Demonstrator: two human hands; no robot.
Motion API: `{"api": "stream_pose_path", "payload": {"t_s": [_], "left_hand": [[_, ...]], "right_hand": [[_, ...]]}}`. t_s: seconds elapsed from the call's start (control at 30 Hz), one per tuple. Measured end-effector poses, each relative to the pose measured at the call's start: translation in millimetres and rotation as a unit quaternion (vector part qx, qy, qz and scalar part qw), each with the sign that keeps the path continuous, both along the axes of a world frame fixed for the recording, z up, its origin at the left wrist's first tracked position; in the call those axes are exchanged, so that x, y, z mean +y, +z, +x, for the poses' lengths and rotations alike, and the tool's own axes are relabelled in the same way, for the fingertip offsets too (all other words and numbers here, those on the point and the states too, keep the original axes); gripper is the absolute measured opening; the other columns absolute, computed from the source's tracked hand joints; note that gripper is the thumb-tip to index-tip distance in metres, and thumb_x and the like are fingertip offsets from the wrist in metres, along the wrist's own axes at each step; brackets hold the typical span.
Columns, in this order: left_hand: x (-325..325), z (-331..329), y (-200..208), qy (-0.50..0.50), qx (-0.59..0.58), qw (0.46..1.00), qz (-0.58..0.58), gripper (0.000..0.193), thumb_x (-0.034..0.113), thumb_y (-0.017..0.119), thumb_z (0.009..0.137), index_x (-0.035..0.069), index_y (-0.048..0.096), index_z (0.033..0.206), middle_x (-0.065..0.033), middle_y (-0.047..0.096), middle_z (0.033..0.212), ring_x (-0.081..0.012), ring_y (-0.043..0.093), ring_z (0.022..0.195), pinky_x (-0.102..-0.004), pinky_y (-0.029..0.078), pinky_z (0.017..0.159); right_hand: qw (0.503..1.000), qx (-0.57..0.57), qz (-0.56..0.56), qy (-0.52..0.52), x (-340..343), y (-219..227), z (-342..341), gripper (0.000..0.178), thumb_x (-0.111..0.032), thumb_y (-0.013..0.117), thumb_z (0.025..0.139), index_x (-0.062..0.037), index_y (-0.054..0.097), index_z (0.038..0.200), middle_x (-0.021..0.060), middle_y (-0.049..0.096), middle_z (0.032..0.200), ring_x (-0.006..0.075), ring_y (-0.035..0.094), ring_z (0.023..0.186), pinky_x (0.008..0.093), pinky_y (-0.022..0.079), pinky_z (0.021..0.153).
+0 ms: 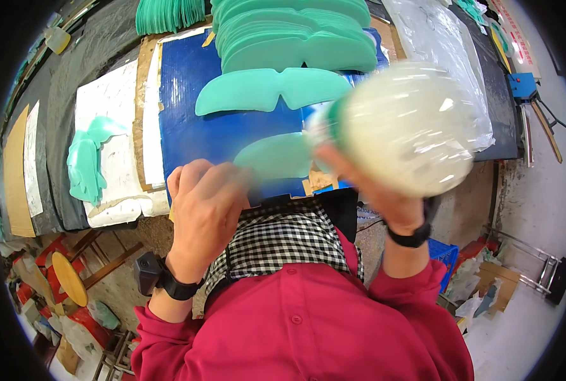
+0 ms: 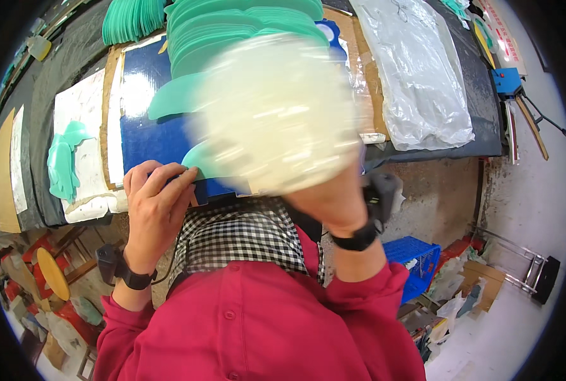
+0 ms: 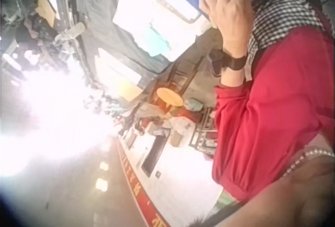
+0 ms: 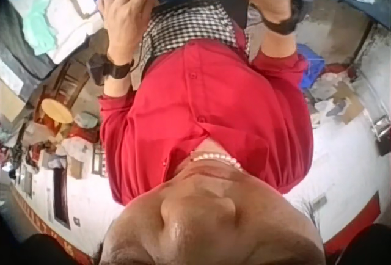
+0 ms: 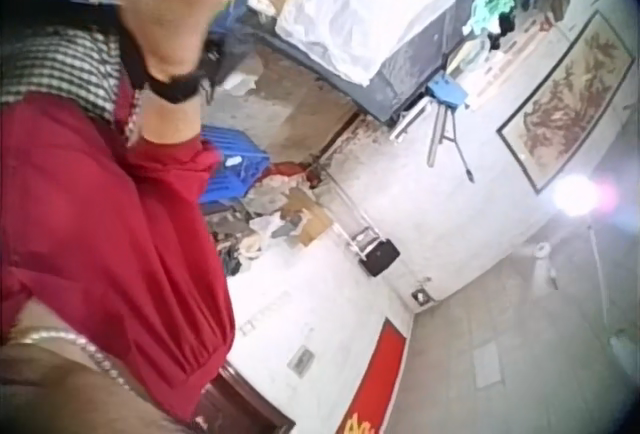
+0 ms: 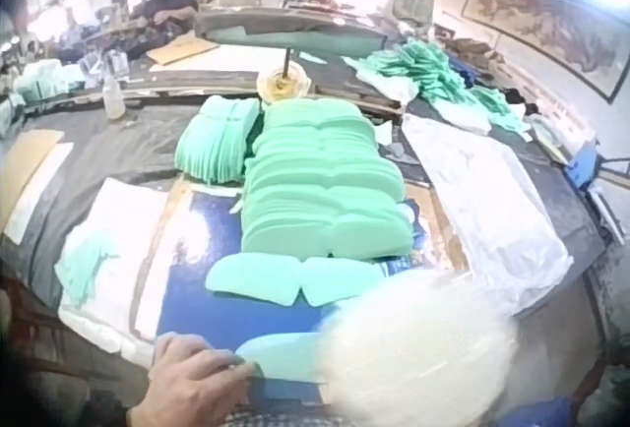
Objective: Applying glue to green shoe component pieces using a squeeze bottle on a production line.
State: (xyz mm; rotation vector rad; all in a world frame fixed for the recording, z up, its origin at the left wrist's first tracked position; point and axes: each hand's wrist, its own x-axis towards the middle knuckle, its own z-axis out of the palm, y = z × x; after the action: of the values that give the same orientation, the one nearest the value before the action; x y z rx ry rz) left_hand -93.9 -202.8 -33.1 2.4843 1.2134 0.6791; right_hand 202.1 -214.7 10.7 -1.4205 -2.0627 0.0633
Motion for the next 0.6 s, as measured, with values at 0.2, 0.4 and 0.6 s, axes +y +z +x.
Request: {"api": "stream_pose_path", "payload": {"t_s": [0.2,0.4,0.6], "left_hand": [[-3,0,0,-0.012,0.008,1.0,-0.014,0.034,0.009,0.082,0.084,0.012,0.079,0.118,-0.0013,0.072,0.114,-0.0291,0.061,0.108,-0.0448,0.042,0.099],[-3,-7,-2,-0.015,0.002,1.0,-0.016,0.031,0.008,0.078,0.085,0.013,0.075,0.115,-0.0029,0.072,0.112,-0.0309,0.06,0.108,-0.0471,0.042,0.1],[1,-10,2,-0.038,0.017,0.999,-0.026,0.035,0.008,0.081,0.084,0.01,0.079,0.119,-0.0027,0.072,0.118,-0.0293,0.061,0.11,-0.0453,0.043,0.101]], "right_hand": [[0.912,0.389,-0.101,-0.074,11,9,-37,0.032,-0.008,0.094,0.082,0.0002,0.079,0.109,0.0077,0.081,0.101,0.019,0.077,0.089,0.0328,0.062,0.081],[0.95,0.307,-0.006,0.046,26,-13,-68,0.049,-0.013,0.093,0.074,-0.0008,0.072,0.117,0.0149,0.074,0.121,0.0299,0.075,0.105,0.0389,0.06,0.088],[0.895,0.388,-0.069,-0.209,-17,10,10,0.036,-0.004,0.092,0.084,0.0023,0.075,0.115,0.0089,0.078,0.106,0.0169,0.076,0.091,0.0325,0.062,0.084]]}}
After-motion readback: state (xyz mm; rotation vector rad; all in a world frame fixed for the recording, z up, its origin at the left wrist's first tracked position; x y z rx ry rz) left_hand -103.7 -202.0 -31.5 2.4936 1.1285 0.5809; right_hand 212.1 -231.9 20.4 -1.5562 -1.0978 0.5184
